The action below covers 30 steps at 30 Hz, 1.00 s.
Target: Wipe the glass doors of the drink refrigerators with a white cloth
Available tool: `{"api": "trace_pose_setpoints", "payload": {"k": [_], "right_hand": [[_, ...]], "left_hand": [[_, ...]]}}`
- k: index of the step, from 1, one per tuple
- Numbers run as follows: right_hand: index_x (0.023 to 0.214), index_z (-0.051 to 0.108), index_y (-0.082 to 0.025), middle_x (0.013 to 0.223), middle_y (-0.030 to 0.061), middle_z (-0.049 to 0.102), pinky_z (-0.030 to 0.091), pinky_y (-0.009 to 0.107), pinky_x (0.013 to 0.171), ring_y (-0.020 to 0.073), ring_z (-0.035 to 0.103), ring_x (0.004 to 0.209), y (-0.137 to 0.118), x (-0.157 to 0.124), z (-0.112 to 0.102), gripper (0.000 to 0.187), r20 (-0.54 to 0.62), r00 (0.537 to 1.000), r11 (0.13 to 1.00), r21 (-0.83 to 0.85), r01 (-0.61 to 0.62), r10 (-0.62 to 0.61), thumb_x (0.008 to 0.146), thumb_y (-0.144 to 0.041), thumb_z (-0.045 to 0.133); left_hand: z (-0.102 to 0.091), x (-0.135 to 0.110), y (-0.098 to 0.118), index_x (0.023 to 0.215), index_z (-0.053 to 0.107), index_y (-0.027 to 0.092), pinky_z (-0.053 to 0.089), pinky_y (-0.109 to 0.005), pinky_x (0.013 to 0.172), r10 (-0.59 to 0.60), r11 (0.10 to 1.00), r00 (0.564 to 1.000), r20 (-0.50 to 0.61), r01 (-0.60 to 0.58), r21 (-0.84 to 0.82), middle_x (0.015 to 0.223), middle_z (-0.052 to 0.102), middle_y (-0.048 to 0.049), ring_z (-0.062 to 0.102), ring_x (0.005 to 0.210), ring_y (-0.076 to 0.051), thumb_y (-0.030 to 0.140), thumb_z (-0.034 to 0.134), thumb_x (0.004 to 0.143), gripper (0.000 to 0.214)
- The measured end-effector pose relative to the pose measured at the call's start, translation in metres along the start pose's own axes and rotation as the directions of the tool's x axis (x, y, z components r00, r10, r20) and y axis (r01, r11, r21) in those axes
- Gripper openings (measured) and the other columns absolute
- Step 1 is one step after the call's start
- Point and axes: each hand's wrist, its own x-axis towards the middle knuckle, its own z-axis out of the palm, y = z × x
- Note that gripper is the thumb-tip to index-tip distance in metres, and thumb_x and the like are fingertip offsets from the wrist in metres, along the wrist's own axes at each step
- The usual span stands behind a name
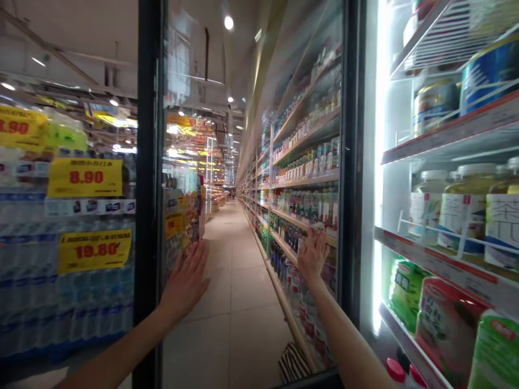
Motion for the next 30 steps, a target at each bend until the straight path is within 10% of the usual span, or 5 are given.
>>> {"api": "trace_pose_setpoints", "payload": {"k": [11, 19, 22, 28, 30], "right_hand": [[0.127, 0.051, -0.026, 0.146, 0.0055, 0.033, 0.010, 0.050, 0.111, 0.0250, 0.017, 0.139, -0.125, -0.085, -0.012, 0.045, 0.153, 0.787, 0.789, 0.291, 0.542, -0.597, 0.083, -0.020, 0.044], [0.129, 0.049, -0.014, 0.148, 0.0174, 0.024, 0.024, 0.054, 0.104, 0.0299, 0.023, 0.136, -0.092, -0.029, -0.003, 0.044, 0.015, 0.998, 0.987, 0.150, 0.059, -0.062, 0.089, -0.025, 0.032], [0.132, 0.045, -0.014, 0.149, 0.0162, 0.021, 0.024, 0.053, 0.105, 0.0302, 0.016, 0.138, -0.116, -0.050, -0.003, 0.047, 0.061, 0.981, 0.968, 0.180, 0.173, -0.186, 0.088, -0.023, 0.034], [0.130, 0.047, -0.027, 0.146, 0.0005, 0.033, 0.009, 0.051, 0.112, 0.0218, 0.014, 0.139, -0.150, -0.114, -0.015, 0.044, 0.228, 0.459, 0.511, 0.460, 0.726, -0.859, 0.085, -0.027, 0.042], [0.128, 0.048, -0.028, 0.146, -0.0013, 0.034, 0.006, 0.050, 0.113, 0.0204, 0.015, 0.139, -0.148, -0.099, -0.014, 0.043, 0.197, 0.402, 0.446, 0.461, 0.767, -0.894, 0.086, -0.027, 0.043]], "left_hand": [[-0.007, -0.005, 0.000, 0.138, 0.032, 0.011, 0.020, -0.047, 0.111, 0.008, 0.999, 1.000, 0.011, -0.008, -0.032, 0.148, 0.023, -0.0094, 0.020, 0.138, -0.025, 0.033, 0.048, 0.079, 0.066], [-0.005, -0.010, 0.000, 0.138, 0.032, 0.014, 0.023, -0.047, 0.109, 0.017, 1.000, 0.998, 0.060, -0.017, 0.002, 0.148, 0.025, -0.0097, 0.022, 0.137, -0.025, 0.034, 0.048, 0.079, 0.065], [-0.006, -0.011, 0.000, 0.139, 0.032, 0.014, 0.024, -0.047, 0.108, 0.021, 1.000, 0.998, 0.064, -0.021, 0.001, 0.148, 0.026, -0.0093, 0.022, 0.138, -0.025, 0.033, 0.048, 0.078, 0.065], [-0.005, -0.021, -0.011, 0.136, 0.038, 0.017, 0.025, -0.045, 0.108, 0.080, 0.997, 0.996, 0.029, -0.080, 0.017, 0.146, 0.031, -0.0066, 0.027, 0.136, -0.022, 0.027, 0.046, 0.077, 0.060], [-0.004, -0.025, -0.018, 0.134, 0.040, 0.018, 0.025, -0.044, 0.108, 0.128, 0.991, 0.992, 0.012, -0.128, 0.033, 0.145, 0.033, -0.0054, 0.029, 0.135, -0.021, 0.026, 0.044, 0.077, 0.058]]}}
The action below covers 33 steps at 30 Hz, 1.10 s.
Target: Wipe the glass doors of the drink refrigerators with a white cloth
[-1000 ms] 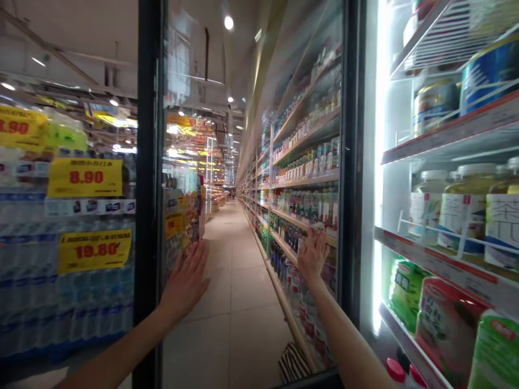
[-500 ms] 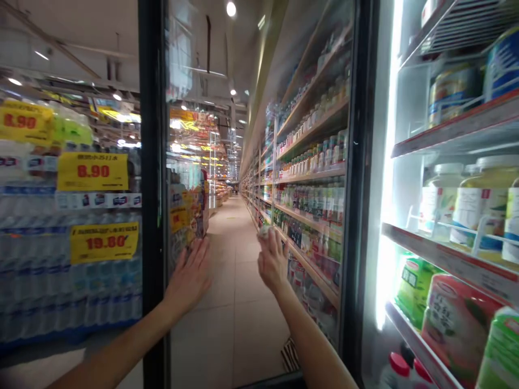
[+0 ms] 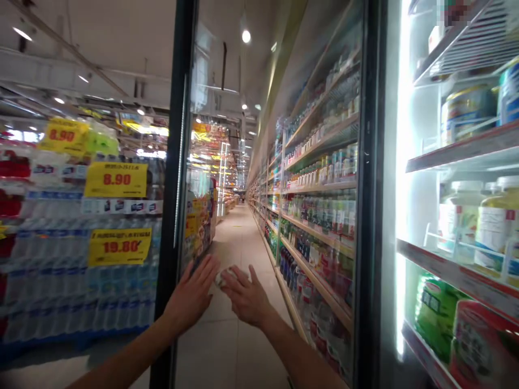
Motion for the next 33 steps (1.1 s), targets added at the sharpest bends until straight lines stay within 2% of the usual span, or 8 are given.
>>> {"api": "trace_pose_setpoints", "payload": {"k": [5, 10, 13, 16, 18, 22, 29, 33], "right_hand": [[0.127, 0.051, -0.026, 0.147, 0.0069, 0.032, 0.009, 0.053, 0.110, 0.0246, 0.019, 0.138, 0.090, 0.053, -0.054, 0.044, -0.280, 0.913, 0.933, -0.118, -0.339, 0.297, 0.085, -0.021, 0.041], [0.131, 0.047, -0.022, 0.148, 0.0113, 0.027, 0.020, 0.056, 0.105, 0.0285, 0.024, 0.135, 0.138, 0.117, -0.098, 0.046, -0.519, 0.565, 0.693, 0.076, -0.717, 0.641, 0.087, -0.025, 0.034], [0.133, 0.045, -0.023, 0.149, 0.0096, 0.025, 0.019, 0.055, 0.106, 0.0281, 0.020, 0.137, 0.114, 0.133, -0.090, 0.048, -0.457, 0.700, 0.791, 0.013, -0.612, 0.549, 0.085, -0.024, 0.039], [0.134, 0.042, -0.024, 0.150, 0.0065, 0.025, 0.013, 0.054, 0.109, 0.0267, 0.015, 0.139, 0.072, 0.133, -0.068, 0.052, -0.283, 0.929, 0.955, -0.107, -0.277, 0.238, 0.082, -0.023, 0.045], [0.134, 0.042, -0.024, 0.148, 0.0052, 0.029, 0.011, 0.054, 0.110, 0.0256, 0.015, 0.139, 0.052, 0.137, -0.057, 0.052, -0.177, 0.984, 0.991, -0.128, -0.040, 0.016, 0.082, -0.024, 0.047], [0.129, 0.047, -0.025, 0.147, 0.0035, 0.032, 0.013, 0.055, 0.109, 0.0239, 0.020, 0.137, 0.046, 0.176, -0.070, 0.044, -0.109, 0.984, 0.980, -0.156, 0.125, -0.142, 0.085, -0.025, 0.044], [0.131, 0.045, -0.024, 0.149, 0.0069, 0.026, 0.016, 0.060, 0.105, 0.0288, 0.021, 0.137, 0.084, 0.284, -0.138, 0.046, -0.280, 0.941, 0.964, -0.130, -0.231, 0.188, 0.086, -0.023, 0.042], [0.132, 0.045, -0.022, 0.150, 0.0073, 0.024, 0.015, 0.060, 0.105, 0.0284, 0.019, 0.137, 0.083, 0.286, -0.130, 0.045, -0.363, 0.899, 0.951, -0.093, -0.296, 0.244, 0.087, -0.023, 0.039]], "left_hand": [[-0.012, 0.012, -0.023, 0.134, 0.041, 0.016, 0.021, -0.042, 0.111, -0.018, 0.999, 0.999, -0.043, 0.019, 0.037, 0.145, 0.033, -0.0069, 0.030, 0.134, -0.021, 0.027, 0.044, 0.076, 0.059], [-0.038, 0.043, -0.054, 0.133, 0.041, 0.014, 0.015, -0.047, 0.112, -0.132, 0.989, 0.989, -0.062, 0.136, 0.059, 0.146, 0.030, -0.0097, 0.026, 0.136, -0.023, 0.028, 0.042, 0.077, 0.058], [-0.043, 0.047, -0.066, 0.132, 0.043, 0.013, 0.015, -0.048, 0.112, -0.150, 0.986, 0.988, -0.041, 0.152, 0.066, 0.145, 0.031, -0.0106, 0.029, 0.135, -0.022, 0.027, 0.041, 0.077, 0.057], [-0.041, 0.037, -0.072, 0.130, 0.045, 0.015, 0.014, -0.047, 0.112, -0.129, 0.987, 0.991, -0.043, 0.133, 0.089, 0.143, 0.036, -0.0109, 0.031, 0.134, -0.022, 0.026, 0.042, 0.077, 0.055], [-0.039, 0.030, -0.073, 0.131, 0.044, 0.016, 0.013, -0.046, 0.112, -0.096, 0.989, 0.994, -0.047, 0.100, 0.107, 0.143, 0.037, -0.0107, 0.031, 0.134, -0.022, 0.026, 0.043, 0.077, 0.055], [-0.044, 0.028, -0.076, 0.134, 0.040, 0.016, 0.013, -0.047, 0.112, -0.051, 0.992, 0.998, -0.029, 0.054, 0.118, 0.144, 0.036, -0.0098, 0.029, 0.135, -0.022, 0.029, 0.043, 0.079, 0.057], [-0.070, 0.056, -0.090, 0.135, 0.038, 0.015, 0.014, -0.045, 0.112, -0.047, 0.990, 0.996, -0.077, 0.057, 0.127, 0.146, 0.031, -0.0085, 0.026, 0.136, -0.021, 0.030, 0.040, 0.082, 0.055], [-0.081, 0.071, -0.102, 0.136, 0.035, 0.013, 0.012, -0.046, 0.113, -0.099, 0.986, 0.989, -0.113, 0.113, 0.120, 0.147, 0.028, -0.0087, 0.024, 0.137, -0.021, 0.031, 0.042, 0.081, 0.058]]}}
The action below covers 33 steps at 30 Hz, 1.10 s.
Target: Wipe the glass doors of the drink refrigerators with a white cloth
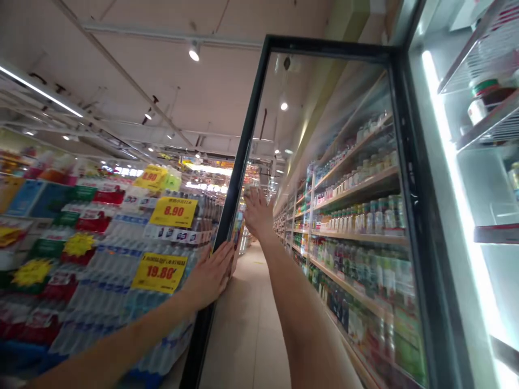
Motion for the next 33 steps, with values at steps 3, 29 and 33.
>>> {"api": "trace_pose_setpoints", "payload": {"k": [3, 29, 33], "right_hand": [[0.131, 0.045, -0.026, 0.150, 0.0035, 0.025, 0.014, 0.056, 0.107, 0.0250, 0.017, 0.138, 0.002, -0.035, 0.011, 0.043, 0.033, 0.985, 0.986, -0.003, 0.168, -0.168, 0.089, -0.026, 0.038], [0.136, 0.041, -0.022, 0.148, 0.0143, 0.026, 0.024, 0.059, 0.102, 0.0301, 0.026, 0.134, 0.157, -0.127, -0.039, 0.047, -0.151, 0.857, 0.839, -0.178, -0.513, 0.492, 0.089, -0.025, 0.033], [0.135, 0.043, -0.017, 0.146, 0.0179, 0.028, 0.027, 0.058, 0.101, 0.0325, 0.027, 0.133, 0.167, -0.153, -0.038, 0.047, -0.215, 0.824, 0.797, -0.216, -0.564, 0.524, 0.090, -0.027, 0.032]], "left_hand": [[-0.004, 0.013, -0.002, 0.137, 0.033, 0.011, 0.012, -0.045, 0.113, -0.032, 0.999, 1.000, 0.000, 0.032, -0.008, 0.148, 0.025, -0.0088, 0.023, 0.137, -0.022, 0.030, 0.044, 0.080, 0.061], [0.013, 0.048, 0.024, 0.135, 0.035, 0.004, 0.018, -0.047, 0.111, -0.095, 0.995, 0.995, -0.024, 0.095, -0.010, 0.145, 0.028, -0.0177, 0.026, 0.136, -0.027, 0.035, 0.039, 0.085, 0.059], [0.019, 0.049, 0.032, 0.136, 0.033, 0.001, 0.018, -0.048, 0.110, -0.147, 0.989, 0.987, -0.067, 0.148, 0.013, 0.145, 0.027, -0.0192, 0.025, 0.136, -0.028, 0.039, 0.039, 0.085, 0.063]]}}
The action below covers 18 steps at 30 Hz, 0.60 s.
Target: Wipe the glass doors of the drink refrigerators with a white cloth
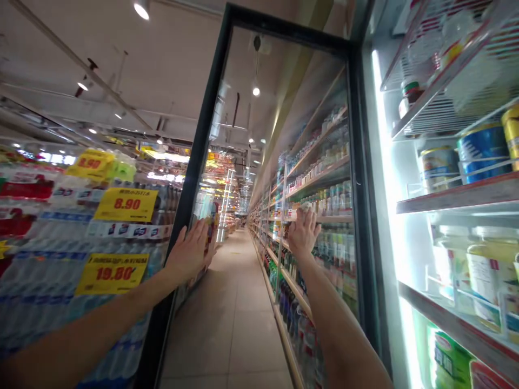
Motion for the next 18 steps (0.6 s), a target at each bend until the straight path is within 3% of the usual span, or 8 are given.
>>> {"api": "trace_pose_setpoints", "payload": {"k": [3, 5, 7, 9, 11, 14, 16, 18], "right_hand": [[0.132, 0.047, -0.021, 0.147, 0.0132, 0.029, 0.026, 0.051, 0.104, 0.0283, 0.025, 0.135, -0.019, -0.017, 0.003, 0.045, 0.017, 0.970, 0.969, 0.033, 0.243, -0.244, 0.089, -0.028, 0.035], [0.129, 0.049, -0.026, 0.148, 0.0080, 0.029, 0.022, 0.049, 0.107, 0.0248, 0.023, 0.137, -0.027, -0.023, 0.002, 0.043, 0.082, 0.879, 0.883, 0.075, 0.464, -0.469, 0.088, -0.027, 0.037], [0.130, 0.048, -0.029, 0.149, 0.0060, 0.028, 0.019, 0.051, 0.108, 0.0233, 0.022, 0.137, -0.018, -0.021, -0.002, 0.043, 0.147, 0.833, 0.846, 0.080, 0.528, -0.534, 0.088, -0.026, 0.037], [0.133, 0.043, -0.026, 0.149, 0.0089, 0.025, 0.019, 0.053, 0.107, 0.0244, 0.022, 0.137, 0.007, -0.012, -0.009, 0.046, 0.177, 0.914, 0.930, 0.019, 0.367, -0.365, 0.088, -0.025, 0.034], [0.137, 0.039, -0.021, 0.149, 0.0139, 0.023, 0.023, 0.056, 0.104, 0.0273, 0.024, 0.136, 0.042, 0.000, -0.017, 0.049, 0.173, 0.985, 0.998, -0.051, 0.038, -0.029, 0.089, -0.026, 0.029], [0.138, 0.036, -0.018, 0.147, 0.0183, 0.025, 0.028, 0.061, 0.099, 0.0318, 0.031, 0.132, 0.087, 0.013, -0.027, 0.051, 0.189, 0.908, 0.928, -0.095, -0.361, 0.373, 0.090, -0.030, 0.025], [0.138, 0.036, -0.018, 0.146, 0.0189, 0.026, 0.028, 0.062, 0.098, 0.0332, 0.032, 0.131, 0.098, 0.013, -0.029, 0.051, 0.200, 0.875, 0.897, -0.101, -0.430, 0.442, 0.089, -0.031, 0.026], [0.137, 0.037, -0.017, 0.147, 0.0190, 0.025, 0.026, 0.061, 0.100, 0.0332, 0.029, 0.133, 0.091, 0.006, -0.027, 0.051, 0.181, 0.917, 0.934, -0.088, -0.346, 0.356, 0.089, -0.031, 0.028]], "left_hand": [[0.005, -0.002, 0.002, 0.136, 0.032, 0.000, 0.020, -0.048, 0.109, -0.006, 1.000, 1.000, -0.015, 0.006, 0.001, 0.146, 0.025, -0.0204, 0.026, 0.135, -0.030, 0.045, 0.041, 0.083, 0.070], [0.006, -0.002, 0.001, 0.136, 0.031, 0.000, 0.020, -0.048, 0.109, -0.005, 1.000, 1.000, -0.010, 0.005, 0.001, 0.146, 0.024, -0.0203, 0.025, 0.136, -0.031, 0.048, 0.040, 0.083, 0.072], [0.006, -0.003, -0.001, 0.136, 0.030, -0.001, 0.019, -0.048, 0.109, 0.004, 1.000, 1.000, 0.006, -0.004, 0.006, 0.147, 0.022, -0.0197, 0.024, 0.136, -0.030, 0.049, 0.040, 0.083, 0.074], [0.005, -0.003, -0.002, 0.137, 0.028, -0.001, 0.018, -0.048, 0.110, 0.014, 1.000, 1.000, 0.019, -0.014, 0.010, 0.147, 0.021, -0.0194, 0.023, 0.136, -0.031, 0.049, 0.041, 0.082, 0.076], [0.005, -0.003, -0.002, 0.137, 0.026, -0.002, 0.019, -0.047, 0.110, 0.014, 1.000, 1.000, 0.019, -0.014, 0.009, 0.147, 0.021, -0.0199, 0.023, 0.136, -0.031, 0.050, 0.042, 0.081, 0.078], [0.006, -0.003, -0.001, 0.137, 0.027, -0.002, 0.019, -0.046, 0.109, -0.001, 1.000, 1.000, 0.008, 0.001, -0.014, 0.147, 0.022, -0.0207, 0.021, 0.137, -0.032, 0.052, 0.042, 0.080, 0.080], [0.008, -0.003, 0.000, 0.137, 0.027, -0.002, 0.019, -0.046, 0.109, -0.009, 1.000, 1.000, -0.001, 0.009, -0.027, 0.147, 0.022, -0.0209, 0.020, 0.137, -0.032, 0.053, 0.043, 0.079, 0.082], [0.009, -0.004, 0.000, 0.137, 0.026, -0.002, 0.020, -0.047, 0.109, -0.009, 0.999, 1.000, -0.013, 0.009, -0.033, 0.146, 0.022, -0.0217, 0.020, 0.137, -0.033, 0.055, 0.044, 0.078, 0.084]]}}
